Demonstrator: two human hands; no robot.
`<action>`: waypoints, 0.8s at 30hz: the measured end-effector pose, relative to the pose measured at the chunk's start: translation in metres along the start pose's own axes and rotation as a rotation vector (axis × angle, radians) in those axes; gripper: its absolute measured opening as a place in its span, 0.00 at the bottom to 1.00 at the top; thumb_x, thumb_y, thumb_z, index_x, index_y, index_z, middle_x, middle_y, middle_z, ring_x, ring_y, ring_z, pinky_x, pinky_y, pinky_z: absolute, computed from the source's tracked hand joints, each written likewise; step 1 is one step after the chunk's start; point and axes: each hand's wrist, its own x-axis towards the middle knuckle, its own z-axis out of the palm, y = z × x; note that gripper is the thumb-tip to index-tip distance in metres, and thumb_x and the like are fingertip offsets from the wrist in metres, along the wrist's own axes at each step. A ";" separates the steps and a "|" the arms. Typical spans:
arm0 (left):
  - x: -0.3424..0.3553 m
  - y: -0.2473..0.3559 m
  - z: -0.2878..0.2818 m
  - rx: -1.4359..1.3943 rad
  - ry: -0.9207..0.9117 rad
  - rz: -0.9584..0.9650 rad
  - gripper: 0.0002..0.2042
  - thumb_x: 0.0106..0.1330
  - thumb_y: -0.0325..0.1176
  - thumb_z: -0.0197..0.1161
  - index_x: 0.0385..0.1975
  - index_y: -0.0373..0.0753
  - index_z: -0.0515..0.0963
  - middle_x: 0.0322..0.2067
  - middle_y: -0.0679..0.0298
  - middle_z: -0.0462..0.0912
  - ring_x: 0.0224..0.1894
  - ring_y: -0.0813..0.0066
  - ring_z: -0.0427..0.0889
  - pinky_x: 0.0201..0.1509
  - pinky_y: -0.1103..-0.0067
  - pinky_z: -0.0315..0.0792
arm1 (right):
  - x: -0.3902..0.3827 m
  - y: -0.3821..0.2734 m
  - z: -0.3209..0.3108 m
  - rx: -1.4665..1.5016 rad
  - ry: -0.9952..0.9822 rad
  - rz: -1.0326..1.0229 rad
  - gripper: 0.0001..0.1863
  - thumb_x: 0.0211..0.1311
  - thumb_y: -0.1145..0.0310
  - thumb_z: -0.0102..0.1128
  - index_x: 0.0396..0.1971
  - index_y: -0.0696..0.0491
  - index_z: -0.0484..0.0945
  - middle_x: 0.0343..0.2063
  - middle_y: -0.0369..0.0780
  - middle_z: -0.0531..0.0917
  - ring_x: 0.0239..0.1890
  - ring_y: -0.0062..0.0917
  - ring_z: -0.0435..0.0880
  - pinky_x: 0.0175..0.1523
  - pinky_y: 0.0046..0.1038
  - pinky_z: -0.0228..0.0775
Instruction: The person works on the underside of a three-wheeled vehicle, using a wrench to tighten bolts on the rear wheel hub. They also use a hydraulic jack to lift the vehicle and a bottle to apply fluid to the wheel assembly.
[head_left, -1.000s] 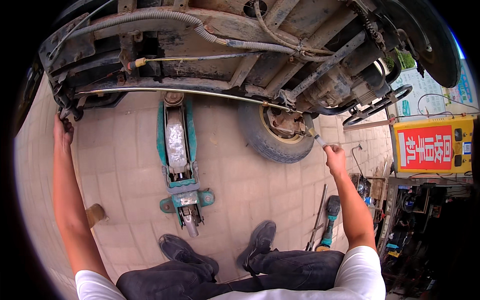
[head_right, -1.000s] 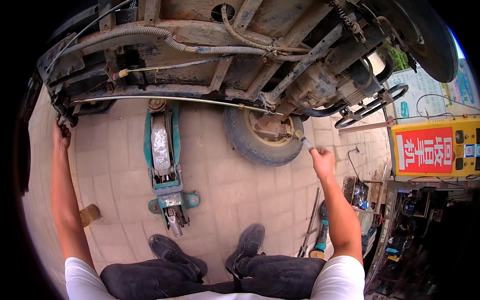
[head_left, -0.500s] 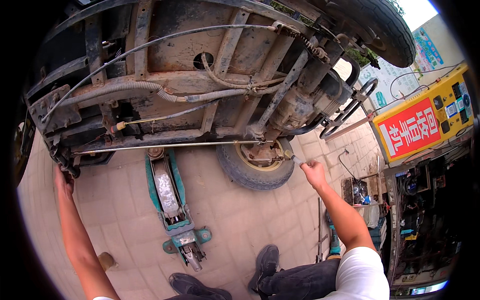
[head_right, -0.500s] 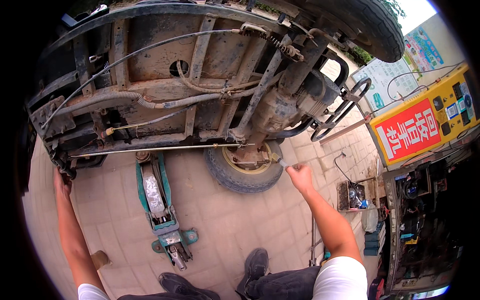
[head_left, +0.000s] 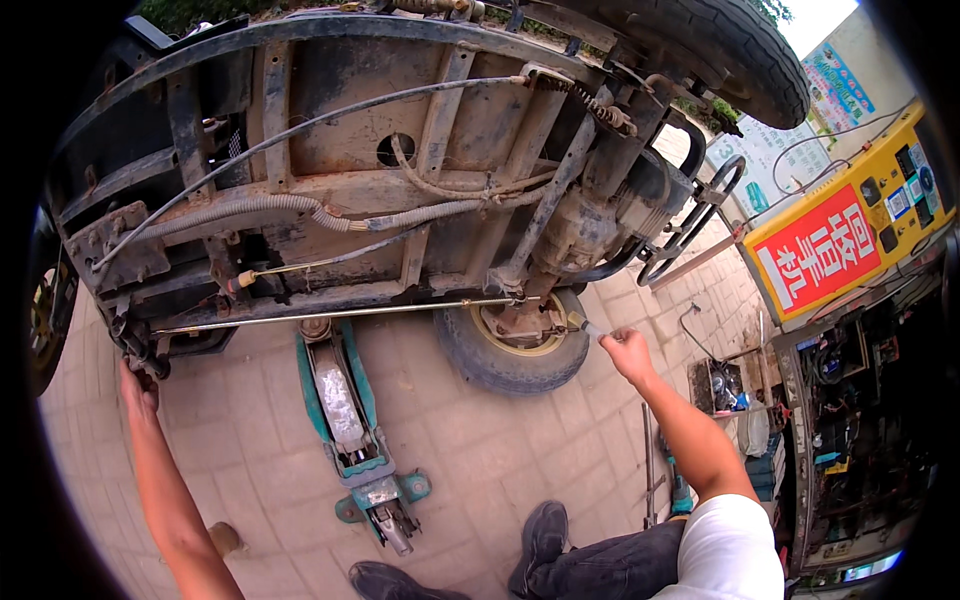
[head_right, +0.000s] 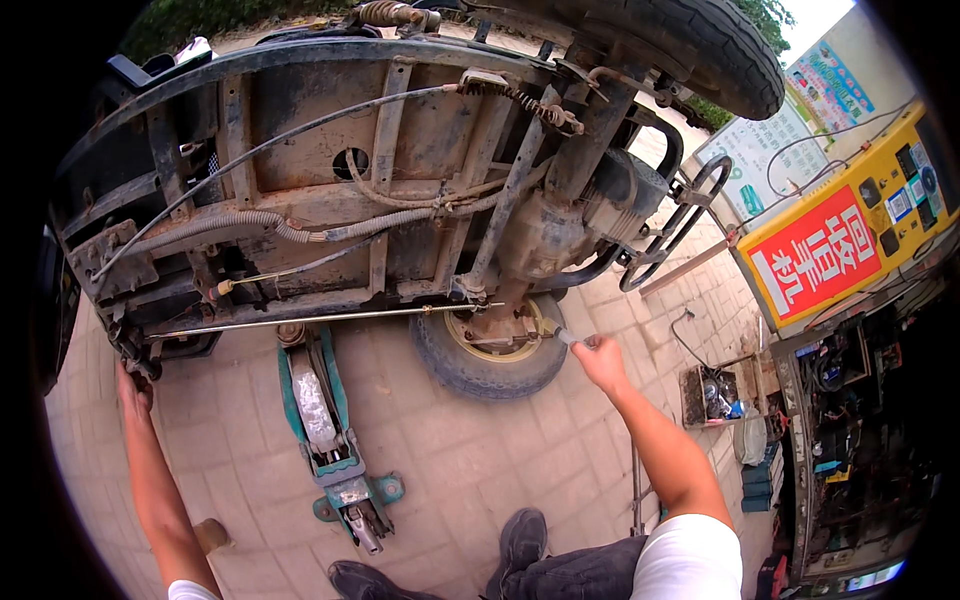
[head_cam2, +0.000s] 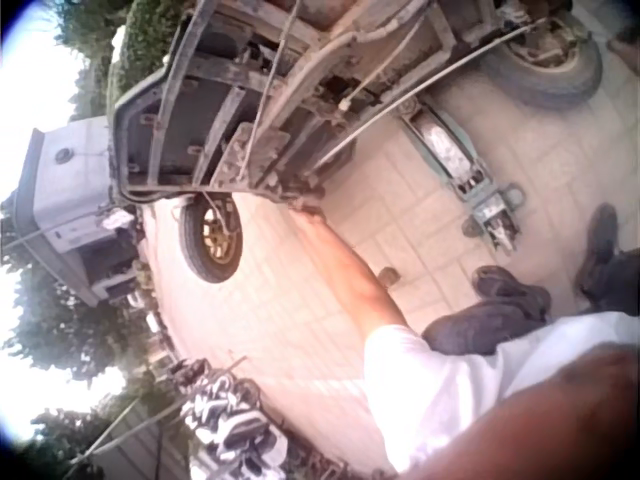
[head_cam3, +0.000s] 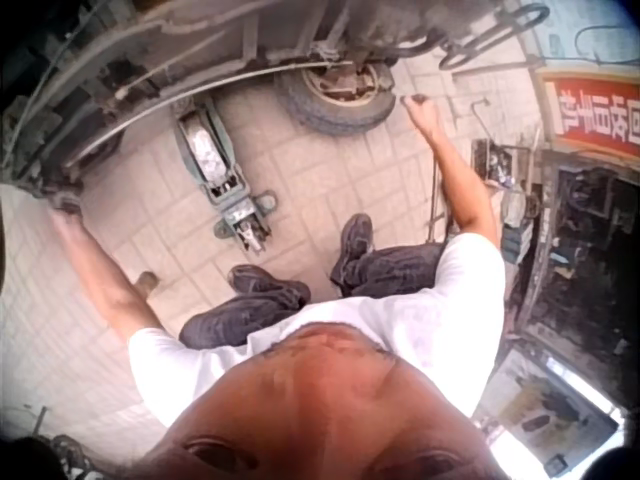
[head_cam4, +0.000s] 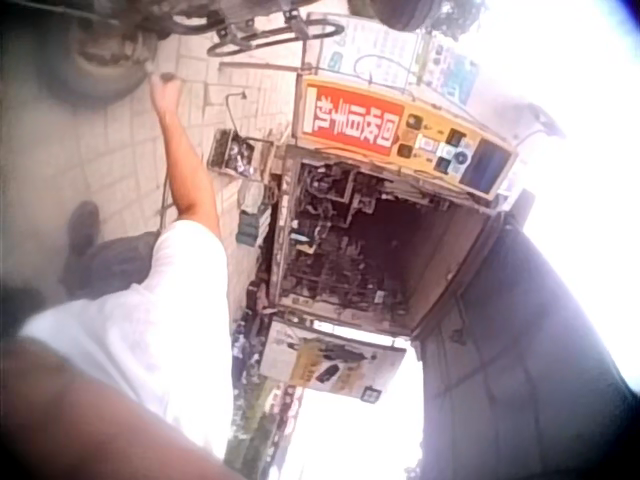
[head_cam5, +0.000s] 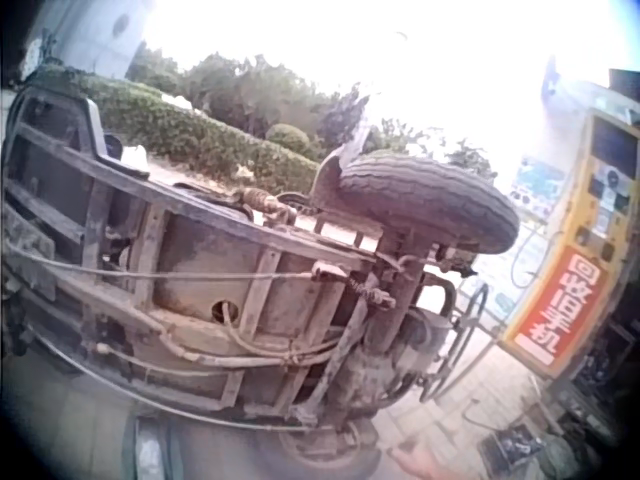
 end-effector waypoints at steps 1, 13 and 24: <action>0.003 0.006 -0.005 -0.001 -0.033 -0.016 0.16 0.63 0.53 0.53 0.18 0.53 0.65 0.11 0.79 0.55 0.11 0.87 0.54 0.14 0.85 0.47 | 0.002 -0.003 0.000 -0.002 0.000 -0.012 0.19 0.47 0.58 0.64 0.17 0.62 0.74 0.13 0.37 0.71 0.20 0.19 0.69 0.25 0.29 0.63; -0.005 -0.002 -0.005 0.037 -0.033 0.023 0.15 0.63 0.52 0.54 0.20 0.52 0.68 0.13 0.78 0.58 0.14 0.87 0.58 0.18 0.85 0.48 | -0.003 -0.011 -0.003 -0.003 0.018 0.008 0.20 0.46 0.57 0.64 0.19 0.63 0.75 0.13 0.40 0.73 0.20 0.22 0.72 0.26 0.30 0.65; -0.017 -0.005 0.005 -0.045 -0.047 0.033 0.14 0.64 0.50 0.55 0.21 0.50 0.68 0.11 0.76 0.58 0.14 0.84 0.59 0.17 0.84 0.51 | 0.003 0.002 -0.005 -0.016 0.024 0.010 0.21 0.44 0.57 0.63 0.19 0.65 0.77 0.13 0.43 0.75 0.19 0.23 0.74 0.28 0.30 0.67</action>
